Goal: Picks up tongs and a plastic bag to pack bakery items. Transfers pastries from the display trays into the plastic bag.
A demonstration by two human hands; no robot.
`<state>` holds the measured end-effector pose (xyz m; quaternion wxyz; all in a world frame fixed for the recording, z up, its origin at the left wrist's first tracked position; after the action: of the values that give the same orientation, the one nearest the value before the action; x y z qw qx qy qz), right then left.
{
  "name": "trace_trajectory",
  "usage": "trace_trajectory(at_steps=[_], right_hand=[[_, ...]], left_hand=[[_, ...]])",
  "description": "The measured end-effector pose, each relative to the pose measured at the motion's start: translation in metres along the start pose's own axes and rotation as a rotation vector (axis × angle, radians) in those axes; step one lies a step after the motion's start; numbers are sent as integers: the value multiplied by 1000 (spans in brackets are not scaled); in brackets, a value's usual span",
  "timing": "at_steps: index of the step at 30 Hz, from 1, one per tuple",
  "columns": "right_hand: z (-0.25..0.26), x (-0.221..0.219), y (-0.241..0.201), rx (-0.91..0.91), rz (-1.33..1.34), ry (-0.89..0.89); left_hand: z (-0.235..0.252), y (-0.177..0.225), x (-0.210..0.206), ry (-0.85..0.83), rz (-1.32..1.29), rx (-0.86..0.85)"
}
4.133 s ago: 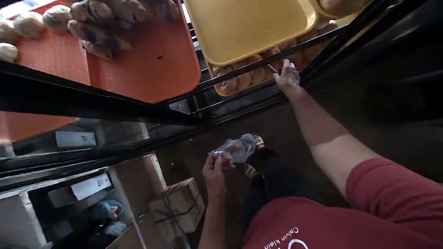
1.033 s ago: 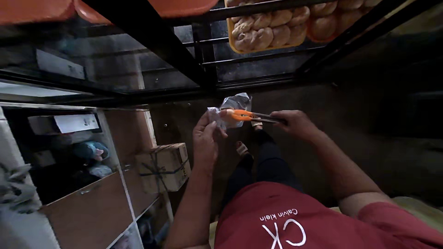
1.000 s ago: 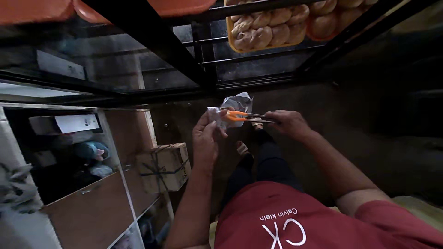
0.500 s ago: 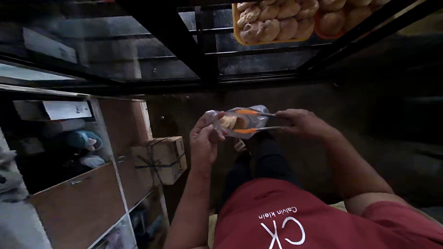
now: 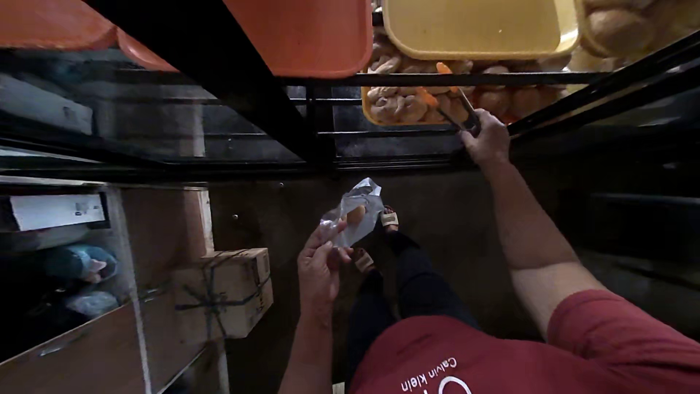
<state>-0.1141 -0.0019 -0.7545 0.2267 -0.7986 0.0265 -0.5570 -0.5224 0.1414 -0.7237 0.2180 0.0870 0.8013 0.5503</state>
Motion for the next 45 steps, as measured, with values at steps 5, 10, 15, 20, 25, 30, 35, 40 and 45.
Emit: trace_trajectory(at_steps=[5,10,15,20,25,30,35,40,45], right_hand=[[31,2,-26,-23,-113,33],[24,7,-27,26,-149,6],[18,12,-2,2,-121,68],[7,4,-8,37,-169,130],[10,5,-37,34,-298,207],[43,8,-64,101,-565,290],[53,3,-94,160,-550,213],[39,18,-99,148,-402,216],[43,20,-50,126,-319,291]], left_hand=[[6,0,1,41,-12,-1],[13,-11,0,56,-52,23],[18,-42,-1,3,-105,56],[21,-73,7,-52,-167,33],[14,-86,17,-76,-155,62],[10,-90,23,-91,-175,71],[7,-87,27,-74,-161,80],[6,-81,28,-45,-152,73],[13,-66,27,-40,-125,53]])
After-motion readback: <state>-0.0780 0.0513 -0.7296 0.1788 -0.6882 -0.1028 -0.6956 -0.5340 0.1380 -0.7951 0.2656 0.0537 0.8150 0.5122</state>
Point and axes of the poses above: each hand's wrist, its own z-axis towards the middle knuckle, its own x-axis out of the back of the hand, y = z × x, the point moved 8 cm from there along z, towards the middle knuckle, and after that the axes turned 11 degrees about -x, right-handed, at the moved point
